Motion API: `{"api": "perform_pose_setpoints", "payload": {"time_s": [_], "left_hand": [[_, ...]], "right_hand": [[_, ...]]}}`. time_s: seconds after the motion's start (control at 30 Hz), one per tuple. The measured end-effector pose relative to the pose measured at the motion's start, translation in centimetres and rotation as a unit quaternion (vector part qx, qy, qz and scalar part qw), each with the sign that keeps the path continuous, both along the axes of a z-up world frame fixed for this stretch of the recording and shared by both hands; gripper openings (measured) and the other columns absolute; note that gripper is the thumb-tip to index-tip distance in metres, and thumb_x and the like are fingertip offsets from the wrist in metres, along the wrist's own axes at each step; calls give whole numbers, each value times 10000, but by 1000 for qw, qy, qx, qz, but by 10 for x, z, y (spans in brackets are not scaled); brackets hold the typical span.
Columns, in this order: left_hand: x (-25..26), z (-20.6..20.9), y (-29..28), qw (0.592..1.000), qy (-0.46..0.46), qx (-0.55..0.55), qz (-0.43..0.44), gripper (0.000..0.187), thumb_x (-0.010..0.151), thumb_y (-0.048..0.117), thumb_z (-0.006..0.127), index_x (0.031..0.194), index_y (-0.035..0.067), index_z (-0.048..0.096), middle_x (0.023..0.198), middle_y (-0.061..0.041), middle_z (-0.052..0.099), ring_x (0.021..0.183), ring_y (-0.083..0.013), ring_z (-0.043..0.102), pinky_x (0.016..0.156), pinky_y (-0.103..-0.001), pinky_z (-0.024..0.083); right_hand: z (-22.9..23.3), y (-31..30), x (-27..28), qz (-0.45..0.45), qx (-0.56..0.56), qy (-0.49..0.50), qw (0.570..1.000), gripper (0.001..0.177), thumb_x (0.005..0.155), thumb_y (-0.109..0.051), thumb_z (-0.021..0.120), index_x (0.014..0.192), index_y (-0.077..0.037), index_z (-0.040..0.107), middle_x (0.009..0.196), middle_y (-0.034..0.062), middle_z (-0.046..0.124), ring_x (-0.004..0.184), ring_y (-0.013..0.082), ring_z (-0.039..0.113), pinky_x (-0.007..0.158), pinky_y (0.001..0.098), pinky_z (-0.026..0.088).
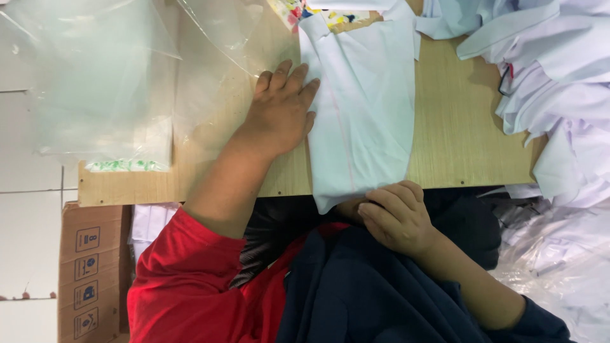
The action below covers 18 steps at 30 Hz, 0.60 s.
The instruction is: Folding white fabric pieces and placing them into clear plastic bags
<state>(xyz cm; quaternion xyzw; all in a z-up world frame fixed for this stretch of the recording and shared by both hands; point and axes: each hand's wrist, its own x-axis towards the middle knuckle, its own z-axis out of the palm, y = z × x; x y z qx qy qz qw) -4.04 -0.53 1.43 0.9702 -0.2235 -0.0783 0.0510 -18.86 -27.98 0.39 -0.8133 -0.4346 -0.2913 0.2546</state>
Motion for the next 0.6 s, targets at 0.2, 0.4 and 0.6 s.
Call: {"api": "perform_pose_setpoints", "payload": {"time_s": [0.2, 0.4, 0.6], "left_hand": [[-31, 0, -19, 987, -109, -101, -65, 519, 985, 320, 612, 1453, 101, 570, 1548, -156, 452, 1460, -406, 295, 1178, -537, 209], [6, -3, -50, 950, -227, -135, -163, 170, 910, 70, 615, 1046, 104, 711, 955, -54, 614, 850, -317, 552, 718, -448, 460], [72, -2, -112, 963, -138, -33, -229, 544, 663, -139, 616, 1136, 128, 648, 1018, -94, 559, 725, -333, 564, 600, -455, 454]], "right_hand": [[-57, -37, -48, -104, 120, 391, 906, 117, 951, -155, 669, 956, -46, 712, 888, 80, 710, 813, 206, 683, 748, 306, 540], [-102, -22, -51, -121, 291, 621, 718, 311, 982, -229, 629, 1216, -24, 629, 1126, 104, 739, 1042, 186, 717, 953, 300, 585], [-81, 2, -45, -172, 350, 645, 658, 203, 1005, -188, 599, 1055, 8, 615, 848, 179, 784, 590, 219, 744, 627, 281, 597]]}}
